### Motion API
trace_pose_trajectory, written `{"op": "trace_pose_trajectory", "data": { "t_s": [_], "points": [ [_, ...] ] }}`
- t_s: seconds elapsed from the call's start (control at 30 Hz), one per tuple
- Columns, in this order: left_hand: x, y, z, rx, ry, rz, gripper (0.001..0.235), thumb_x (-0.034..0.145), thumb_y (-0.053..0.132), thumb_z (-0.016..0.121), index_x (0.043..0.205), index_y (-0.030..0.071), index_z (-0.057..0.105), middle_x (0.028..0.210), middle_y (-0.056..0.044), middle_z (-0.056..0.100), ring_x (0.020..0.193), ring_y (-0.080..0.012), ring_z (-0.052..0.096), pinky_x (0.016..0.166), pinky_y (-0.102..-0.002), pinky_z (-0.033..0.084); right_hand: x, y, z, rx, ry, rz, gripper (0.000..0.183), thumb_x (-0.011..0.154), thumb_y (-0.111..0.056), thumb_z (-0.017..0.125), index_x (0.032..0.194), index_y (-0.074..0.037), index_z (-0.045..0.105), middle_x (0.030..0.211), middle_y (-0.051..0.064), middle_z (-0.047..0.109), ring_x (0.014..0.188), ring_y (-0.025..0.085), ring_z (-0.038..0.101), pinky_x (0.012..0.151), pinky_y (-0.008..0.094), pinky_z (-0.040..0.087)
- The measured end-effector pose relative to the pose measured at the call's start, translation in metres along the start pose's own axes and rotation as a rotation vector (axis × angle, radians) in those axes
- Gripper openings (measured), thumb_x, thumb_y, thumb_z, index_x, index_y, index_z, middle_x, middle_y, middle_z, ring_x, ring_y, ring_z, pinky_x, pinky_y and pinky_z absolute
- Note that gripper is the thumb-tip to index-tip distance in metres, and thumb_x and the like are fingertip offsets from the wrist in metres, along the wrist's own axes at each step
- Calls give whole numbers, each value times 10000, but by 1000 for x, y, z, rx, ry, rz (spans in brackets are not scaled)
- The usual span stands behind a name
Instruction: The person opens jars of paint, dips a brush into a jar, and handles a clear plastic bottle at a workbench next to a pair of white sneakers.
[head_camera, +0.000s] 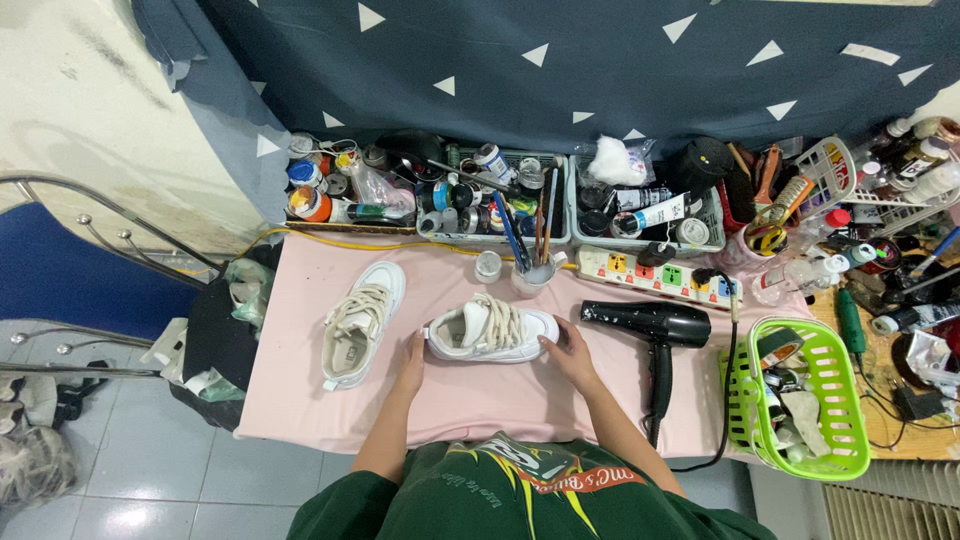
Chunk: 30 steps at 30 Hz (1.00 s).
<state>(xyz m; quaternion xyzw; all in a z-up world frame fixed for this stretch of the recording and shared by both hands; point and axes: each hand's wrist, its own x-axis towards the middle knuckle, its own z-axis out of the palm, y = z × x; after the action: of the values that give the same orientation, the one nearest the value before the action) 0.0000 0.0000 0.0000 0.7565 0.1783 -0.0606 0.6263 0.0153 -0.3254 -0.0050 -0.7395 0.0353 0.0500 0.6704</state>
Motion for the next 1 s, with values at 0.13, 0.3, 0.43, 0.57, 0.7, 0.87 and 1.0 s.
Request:
{"op": "trace_pose_trajectory", "data": {
  "t_s": [0.13, 0.3, 0.43, 0.57, 0.7, 0.87, 1.0],
  "points": [
    [-4, 1, 0, 3, -55, -57, 919, 941, 673, 470, 1571, 20, 325, 1614, -190, 362, 1499, -304, 341, 1207, -392, 261, 0, -1, 0, 18, -2, -18, 655, 876, -121, 781, 1441, 25, 483, 1346, 153, 622, 1248, 218, 599, 1068, 350, 476],
    [-2, 3, 0, -9, -43, -78, 923, 933, 658, 509, 1562, 5, 341, 1615, -201, 357, 1504, -307, 329, 1214, -398, 248, 1, -3, 2, 37, 7, -50, 655, 862, -88, 787, 1433, 27, 489, 1309, 152, 638, 1219, 208, 609, 1039, 340, 492],
    [-3, 2, 0, -8, -46, -53, 910, 945, 669, 478, 1553, 0, 375, 1600, -215, 383, 1492, -318, 352, 1213, -402, 259, 1, -3, 2, 109, 1, -4, 653, 863, -85, 777, 1435, 23, 482, 1313, 146, 631, 1213, 205, 610, 1034, 337, 501],
    [-1, 2, 0, 13, -32, -68, 903, 947, 661, 481, 1551, -1, 364, 1600, -218, 367, 1489, -320, 342, 1208, -403, 255, 2, -2, 2, 130, 1, -20, 661, 861, -79, 783, 1435, 33, 475, 1322, 148, 623, 1230, 205, 599, 1052, 333, 491],
    [-1, 1, 1, -39, -51, 8, 895, 952, 650, 486, 1530, -27, 391, 1575, -224, 434, 1475, -322, 396, 1204, -392, 286, 2, 0, 1, 112, 13, 30, 681, 852, -83, 792, 1443, 33, 473, 1320, 146, 623, 1225, 207, 597, 1042, 337, 491],
    [0, 3, 1, 16, -28, 13, 866, 983, 618, 479, 1541, -36, 374, 1573, -224, 413, 1469, -313, 377, 1197, -384, 277, 3, 2, 2, 128, 9, -21, 680, 858, -105, 794, 1441, 37, 474, 1332, 144, 619, 1238, 203, 596, 1056, 330, 488],
    [-1, 3, 3, -121, -70, 1, 796, 992, 563, 498, 1526, -19, 401, 1548, -200, 466, 1427, -286, 433, 1174, -373, 313, 1, 6, 4, 34, 68, 152, 670, 870, -126, 775, 1464, 1, 492, 1306, 149, 644, 1179, 205, 609, 987, 334, 509]
  ]
}}
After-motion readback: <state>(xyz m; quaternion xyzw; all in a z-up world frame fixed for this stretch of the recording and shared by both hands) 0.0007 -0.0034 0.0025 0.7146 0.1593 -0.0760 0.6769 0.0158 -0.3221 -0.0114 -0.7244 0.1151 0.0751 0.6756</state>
